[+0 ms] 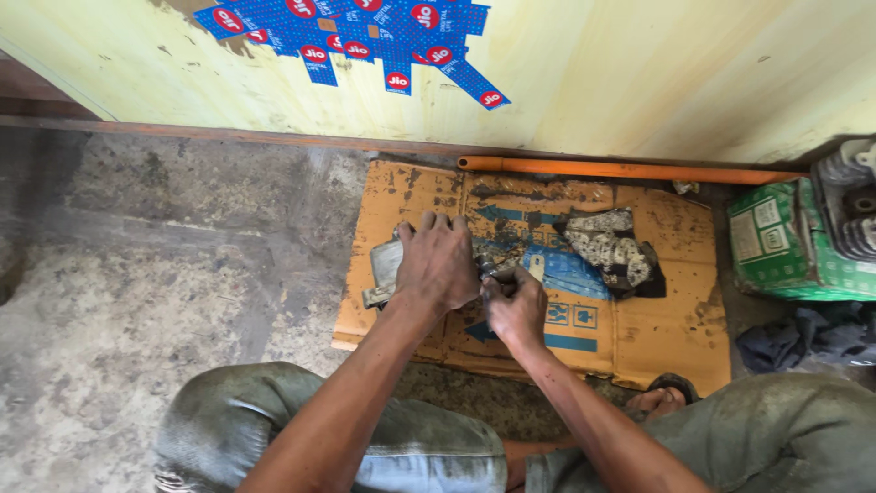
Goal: The person sits on the floor and uses a white plastic scraper to clean a dirty metal part. They repeatedly scrape the surface to remove grime and debris, occasionally rotating the part to access different areas.
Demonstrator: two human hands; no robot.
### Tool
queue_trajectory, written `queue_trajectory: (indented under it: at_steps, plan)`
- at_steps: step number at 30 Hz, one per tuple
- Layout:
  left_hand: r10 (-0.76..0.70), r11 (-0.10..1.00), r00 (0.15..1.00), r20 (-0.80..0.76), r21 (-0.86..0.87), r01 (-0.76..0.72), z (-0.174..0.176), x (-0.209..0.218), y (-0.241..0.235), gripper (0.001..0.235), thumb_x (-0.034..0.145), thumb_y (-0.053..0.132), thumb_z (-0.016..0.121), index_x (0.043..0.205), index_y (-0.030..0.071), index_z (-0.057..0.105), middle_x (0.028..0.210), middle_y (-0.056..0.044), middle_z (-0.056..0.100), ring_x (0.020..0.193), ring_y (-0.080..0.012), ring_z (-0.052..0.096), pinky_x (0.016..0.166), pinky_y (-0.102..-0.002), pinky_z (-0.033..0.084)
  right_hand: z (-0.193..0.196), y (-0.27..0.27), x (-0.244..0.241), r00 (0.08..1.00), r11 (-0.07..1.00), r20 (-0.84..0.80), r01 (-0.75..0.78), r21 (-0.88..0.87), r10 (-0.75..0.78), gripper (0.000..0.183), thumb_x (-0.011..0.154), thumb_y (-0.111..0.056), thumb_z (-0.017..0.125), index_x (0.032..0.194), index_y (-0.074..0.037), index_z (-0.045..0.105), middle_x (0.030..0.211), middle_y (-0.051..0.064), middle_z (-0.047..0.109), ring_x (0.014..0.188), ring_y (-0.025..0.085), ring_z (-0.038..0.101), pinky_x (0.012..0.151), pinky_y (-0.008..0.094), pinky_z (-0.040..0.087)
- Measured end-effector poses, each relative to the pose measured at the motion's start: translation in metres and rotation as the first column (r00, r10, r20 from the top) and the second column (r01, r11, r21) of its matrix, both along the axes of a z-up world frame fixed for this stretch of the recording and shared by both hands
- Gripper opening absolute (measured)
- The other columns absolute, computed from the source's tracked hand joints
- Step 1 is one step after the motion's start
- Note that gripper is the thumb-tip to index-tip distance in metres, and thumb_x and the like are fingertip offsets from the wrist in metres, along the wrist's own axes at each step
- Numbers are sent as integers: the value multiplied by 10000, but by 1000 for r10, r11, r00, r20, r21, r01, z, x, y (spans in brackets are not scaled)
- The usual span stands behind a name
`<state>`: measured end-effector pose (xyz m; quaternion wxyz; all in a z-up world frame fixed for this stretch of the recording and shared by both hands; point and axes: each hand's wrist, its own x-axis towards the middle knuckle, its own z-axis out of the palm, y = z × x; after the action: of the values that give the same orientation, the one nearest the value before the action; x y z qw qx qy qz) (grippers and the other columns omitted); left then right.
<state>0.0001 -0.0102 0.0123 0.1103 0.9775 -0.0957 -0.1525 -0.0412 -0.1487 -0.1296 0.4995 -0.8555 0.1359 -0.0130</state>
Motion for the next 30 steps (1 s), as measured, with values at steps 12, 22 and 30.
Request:
queue_trajectory:
  at_steps: [12,22,30]
  plan:
    - [43,997,993,112,-68,-35,-5,-8,20,510,750,196,756,1180,-24,594,1129,-196,638,1166,-313,553,1022,-536,381,19,-23,16,989,967,-108,-73,243,102,112,908,-109,671,972,-87,761,850,27,763,640,107,704,564,267,599]
    - [85,990,994,71,-118,-76,3,-17,23,641,649,285,815,1170,-1,575,1138,-175,637,1171,-313,541,1029,-536,375,32,-14,8,984,987,-177,29,157,-1,225,967,-213,636,1026,3,659,783,105,727,603,182,698,554,365,553]
    - [88,992,996,30,-88,-85,7,-10,17,612,723,269,777,1205,-26,541,1165,-201,606,1209,-321,512,1056,-562,339,23,-9,27,998,978,-65,7,-207,-21,215,1048,-253,553,1038,-38,538,745,156,712,594,240,696,546,365,506]
